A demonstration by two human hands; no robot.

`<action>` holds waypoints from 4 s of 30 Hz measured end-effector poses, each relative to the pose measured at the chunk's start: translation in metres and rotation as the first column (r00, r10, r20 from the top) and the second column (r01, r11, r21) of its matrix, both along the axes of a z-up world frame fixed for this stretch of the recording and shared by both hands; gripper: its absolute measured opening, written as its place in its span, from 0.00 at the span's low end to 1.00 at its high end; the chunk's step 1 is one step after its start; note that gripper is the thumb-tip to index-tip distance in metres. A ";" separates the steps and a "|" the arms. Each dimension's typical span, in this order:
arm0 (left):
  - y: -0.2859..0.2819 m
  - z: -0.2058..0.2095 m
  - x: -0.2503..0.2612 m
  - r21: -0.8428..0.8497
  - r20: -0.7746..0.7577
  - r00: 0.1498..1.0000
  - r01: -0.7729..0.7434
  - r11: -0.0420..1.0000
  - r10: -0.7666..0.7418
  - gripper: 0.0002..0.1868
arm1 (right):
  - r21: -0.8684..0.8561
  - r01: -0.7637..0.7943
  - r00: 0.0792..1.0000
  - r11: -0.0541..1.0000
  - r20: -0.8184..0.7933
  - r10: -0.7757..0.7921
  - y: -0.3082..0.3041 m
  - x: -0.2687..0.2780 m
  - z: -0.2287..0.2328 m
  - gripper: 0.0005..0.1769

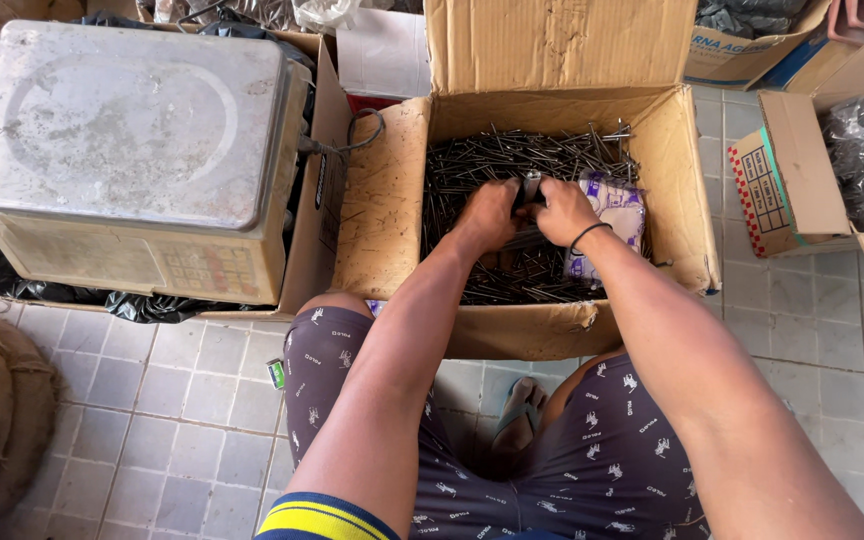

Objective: The person takes nails from a box, places them into a plastic bag, and then weighs the bag on a scale before wrapping it.

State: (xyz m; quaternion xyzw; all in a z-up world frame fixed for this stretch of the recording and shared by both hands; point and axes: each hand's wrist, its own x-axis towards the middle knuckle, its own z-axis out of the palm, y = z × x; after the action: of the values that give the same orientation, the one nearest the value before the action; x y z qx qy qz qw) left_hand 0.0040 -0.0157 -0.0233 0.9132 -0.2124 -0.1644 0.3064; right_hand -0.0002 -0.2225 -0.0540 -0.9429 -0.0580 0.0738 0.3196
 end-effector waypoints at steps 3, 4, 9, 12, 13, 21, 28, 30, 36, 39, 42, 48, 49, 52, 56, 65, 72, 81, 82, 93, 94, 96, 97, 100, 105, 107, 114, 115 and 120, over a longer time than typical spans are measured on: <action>0.000 -0.008 -0.001 -0.048 0.060 0.998 -0.001 0.999 0.004 0.36 | -0.025 0.005 0.999 1.000 0.041 -0.004 0.003 0.001 -0.002 0.20; 0.001 -0.010 0.001 -0.037 0.060 0.998 -0.002 0.999 0.004 0.36 | 0.000 0.016 1.000 1.000 0.019 -0.016 0.005 -0.001 0.007 0.21; 0.019 0.005 -0.002 -0.065 0.056 0.998 -0.009 0.998 0.013 0.36 | 0.070 0.033 0.997 0.997 -0.077 -0.028 0.015 -0.021 0.066 0.26; 0.027 -0.026 0.010 -0.053 0.017 0.998 -0.051 0.997 0.052 0.35 | 0.167 0.046 0.993 0.985 -0.116 -0.026 0.003 -0.023 0.079 0.26; 0.027 -0.041 0.016 0.043 0.022 0.997 -0.079 0.996 0.078 0.25 | 0.176 0.063 0.992 0.982 -0.121 -0.042 -0.001 -0.015 0.077 0.27; 0.019 -0.051 0.017 0.074 -0.015 0.985 -0.170 0.983 0.172 0.11 | 0.191 0.053 0.983 0.980 -0.181 -0.018 0.011 -0.006 0.066 0.25; 0.020 -0.042 0.014 0.029 -0.008 0.983 -0.183 0.983 0.183 0.11 | 0.121 -0.077 0.974 0.990 -0.202 0.101 0.025 -0.007 0.062 0.27; 0.021 -0.041 0.016 -0.012 0.006 0.982 -0.188 0.982 0.188 0.10 | 0.117 -0.096 0.973 0.988 -0.201 0.118 0.029 -0.005 0.063 0.27; 0.018 -0.029 0.007 -0.033 0.045 0.973 -0.226 0.974 0.228 0.04 | 0.082 -0.084 0.973 0.993 -0.210 0.100 0.029 -0.010 0.063 0.25; 0.020 -0.022 0.005 -0.043 -0.007 0.968 -0.251 0.967 0.251 0.05 | 0.106 -0.081 0.974 0.991 -0.203 0.102 0.028 -0.007 0.057 0.26; 0.023 -0.004 -0.003 -0.047 -0.026 0.963 -0.268 0.962 0.267 0.04 | 0.095 -0.088 0.975 0.992 -0.194 0.106 0.029 -0.006 0.052 0.26; 0.024 0.006 -0.002 -0.033 -0.033 0.963 -0.268 0.963 0.267 0.03 | 0.083 -0.111 0.976 0.990 -0.180 0.125 0.030 -0.006 0.044 0.24; 0.025 0.011 -0.003 -0.022 -0.062 0.961 -0.271 0.962 0.270 0.05 | 0.103 -0.106 0.978 0.989 -0.170 0.122 0.030 -0.006 0.043 0.23; 0.028 0.022 -0.006 0.000 -0.096 0.955 -0.282 0.959 0.281 0.07 | 0.114 -0.105 0.982 0.988 -0.146 0.121 0.033 -0.010 0.046 0.20; 0.027 0.013 0.000 0.031 -0.113 0.948 -0.296 0.955 0.297 0.07 | 0.120 -0.123 0.983 0.985 -0.119 0.138 0.036 -0.012 0.049 0.19; 0.028 0.052 -0.021 0.060 -0.243 0.960 -0.125 0.990 0.136 0.40 | 0.125 -0.147 0.987 0.981 -0.049 0.154 0.026 -0.004 0.018 0.16; 0.022 0.055 -0.024 -0.130 -0.262 0.947 -0.226 0.965 0.186 0.46 | 0.140 -0.162 0.984 0.977 -0.046 0.170 0.031 -0.006 0.029 0.17; 0.016 0.016 -0.022 -0.030 -0.106 0.978 -0.181 0.983 0.177 0.29 | 0.114 -0.149 0.989 0.982 -0.002 0.150 0.023 0.008 -0.007 0.18; 0.018 0.019 -0.024 -0.023 -0.096 0.981 -0.172 0.985 0.170 0.28 | 0.115 -0.127 0.992 0.985 -0.002 0.128 0.026 0.005 -0.004 0.17; 0.021 0.020 -0.031 -0.087 -0.197 0.965 -0.192 0.978 0.172 0.61 | 0.310 0.138 0.988 0.941 0.024 -0.153 0.001 0.000 0.069 0.20; 0.020 0.021 -0.036 -0.046 -0.135 0.984 -0.124 0.991 0.117 0.59 | 0.156 0.281 0.960 0.947 -0.036 -0.279 -0.010 0.006 0.057 0.25; 0.017 0.006 -0.034 -0.002 -0.075 0.996 -0.055 0.998 0.055 0.56 | -0.010 0.409 0.910 0.912 -0.073 -0.409 -0.022 0.013 0.046 0.31; 0.015 -0.010 -0.030 0.034 -0.003 1.000 -0.013 0.999 0.013 0.54 | -0.088 0.421 0.901 0.903 -0.076 -0.428 -0.024 0.012 0.047 0.31; 0.013 -0.006 -0.025 0.159 0.095 0.993 0.056 0.986 -0.072 0.52 | -0.205 0.437 0.881 0.876 -0.101 -0.463 -0.023 0.015 0.047 0.31; 0.000 -0.009 -0.018 0.354 0.201 0.953 0.143 0.924 -0.225 0.49 | -0.269 0.383 0.888 0.884 -0.158 -0.433 -0.010 0.001 0.074 0.32; -0.002 -0.008 -0.015 0.354 0.158 0.968 0.127 0.926 -0.194 0.48 | -0.354 0.362 0.901 0.862 -0.104 -0.421 -0.010 0.002 0.068 0.34; 0.015 0.041 -0.031 0.163 -0.151 0.988 0.011 0.987 0.014 0.57 | -0.281 0.426 0.904 0.860 0.083 -0.420 0.012 -0.012 0.093 0.30; 0.016 0.032 -0.025 0.006 -0.245 0.967 -0.065 0.998 0.064 0.55 | -0.158 0.426 0.905 0.891 0.080 -0.419 0.006 -0.005 0.079 0.29; 0.023 0.117 -0.045 -0.278 -0.487 0.865 -0.287 0.917 0.123 0.55 | 0.129 0.499 0.866 0.857 -0.053 -0.497 0.018 -0.017 0.116 0.28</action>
State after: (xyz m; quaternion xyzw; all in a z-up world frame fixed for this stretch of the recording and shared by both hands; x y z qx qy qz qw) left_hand -0.0412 0.0077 0.0935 0.7986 -0.0592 -0.3022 0.5171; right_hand -0.0167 -0.2041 0.0616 -0.9005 0.1855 -0.0070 0.3932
